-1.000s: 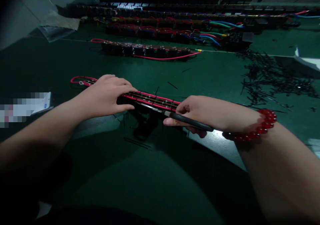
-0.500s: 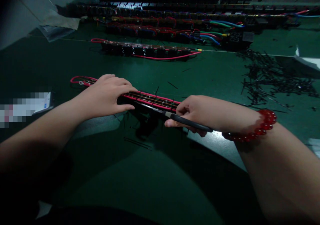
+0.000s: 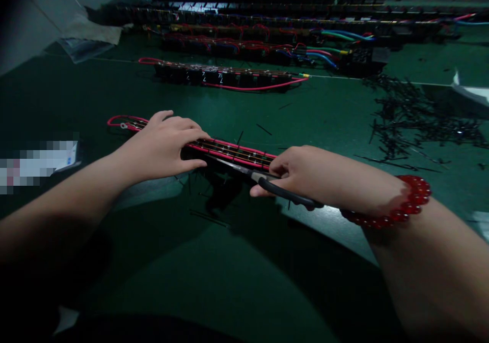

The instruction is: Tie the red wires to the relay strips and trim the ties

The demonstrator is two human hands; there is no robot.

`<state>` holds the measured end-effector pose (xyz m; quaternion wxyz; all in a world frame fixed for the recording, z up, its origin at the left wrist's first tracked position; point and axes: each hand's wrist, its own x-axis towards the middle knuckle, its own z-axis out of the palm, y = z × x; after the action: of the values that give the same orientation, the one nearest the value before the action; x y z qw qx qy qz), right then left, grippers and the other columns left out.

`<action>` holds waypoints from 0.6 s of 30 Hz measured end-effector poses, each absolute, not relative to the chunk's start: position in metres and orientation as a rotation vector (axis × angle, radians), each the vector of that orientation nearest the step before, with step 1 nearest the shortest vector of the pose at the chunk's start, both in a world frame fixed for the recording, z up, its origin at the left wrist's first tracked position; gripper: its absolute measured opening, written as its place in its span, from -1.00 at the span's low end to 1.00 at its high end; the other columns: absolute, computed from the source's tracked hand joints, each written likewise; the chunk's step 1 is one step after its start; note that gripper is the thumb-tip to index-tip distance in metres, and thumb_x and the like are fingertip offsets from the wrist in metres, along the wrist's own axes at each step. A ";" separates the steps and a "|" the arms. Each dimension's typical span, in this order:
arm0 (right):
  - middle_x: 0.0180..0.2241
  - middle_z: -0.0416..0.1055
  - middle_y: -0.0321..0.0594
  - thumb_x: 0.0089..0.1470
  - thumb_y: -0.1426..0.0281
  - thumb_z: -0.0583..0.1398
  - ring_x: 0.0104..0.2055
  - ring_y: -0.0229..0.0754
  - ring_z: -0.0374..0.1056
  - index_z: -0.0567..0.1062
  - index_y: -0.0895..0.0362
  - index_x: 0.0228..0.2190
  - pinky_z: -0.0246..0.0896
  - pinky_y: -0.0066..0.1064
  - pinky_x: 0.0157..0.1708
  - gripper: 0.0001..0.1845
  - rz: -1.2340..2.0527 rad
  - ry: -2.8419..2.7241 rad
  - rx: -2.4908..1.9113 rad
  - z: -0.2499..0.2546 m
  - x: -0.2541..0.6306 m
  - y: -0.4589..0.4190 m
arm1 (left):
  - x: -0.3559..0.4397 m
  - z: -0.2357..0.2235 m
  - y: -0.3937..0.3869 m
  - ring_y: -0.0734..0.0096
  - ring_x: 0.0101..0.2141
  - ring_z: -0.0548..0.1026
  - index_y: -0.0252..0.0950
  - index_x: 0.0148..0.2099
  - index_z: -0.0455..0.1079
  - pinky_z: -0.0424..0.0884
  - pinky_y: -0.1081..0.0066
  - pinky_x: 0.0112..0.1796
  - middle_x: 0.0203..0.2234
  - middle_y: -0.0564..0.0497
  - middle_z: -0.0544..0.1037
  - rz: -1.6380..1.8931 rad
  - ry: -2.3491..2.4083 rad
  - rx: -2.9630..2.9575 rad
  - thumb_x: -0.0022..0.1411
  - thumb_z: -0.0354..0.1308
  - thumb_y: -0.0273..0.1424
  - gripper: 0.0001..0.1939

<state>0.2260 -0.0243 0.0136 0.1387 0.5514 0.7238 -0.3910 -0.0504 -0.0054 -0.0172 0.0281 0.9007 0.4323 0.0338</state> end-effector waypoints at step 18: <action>-0.68 0.34 -0.25 -0.14 -0.17 0.28 -0.69 -0.23 0.22 0.52 0.10 -0.51 -0.02 -0.37 -0.71 -0.45 -1.167 2.015 1.628 0.012 0.226 -0.025 | -0.050 -0.017 -0.007 0.02 0.12 0.38 -0.21 0.14 0.41 -0.07 -0.25 0.25 0.06 -0.13 0.49 0.094 1.341 2.758 0.26 0.14 -0.13 -0.54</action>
<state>0.2257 -0.0250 0.0119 0.1495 0.5666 0.7011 -0.4062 -0.0499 -0.0068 -0.0168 0.0368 0.8983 0.4369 0.0306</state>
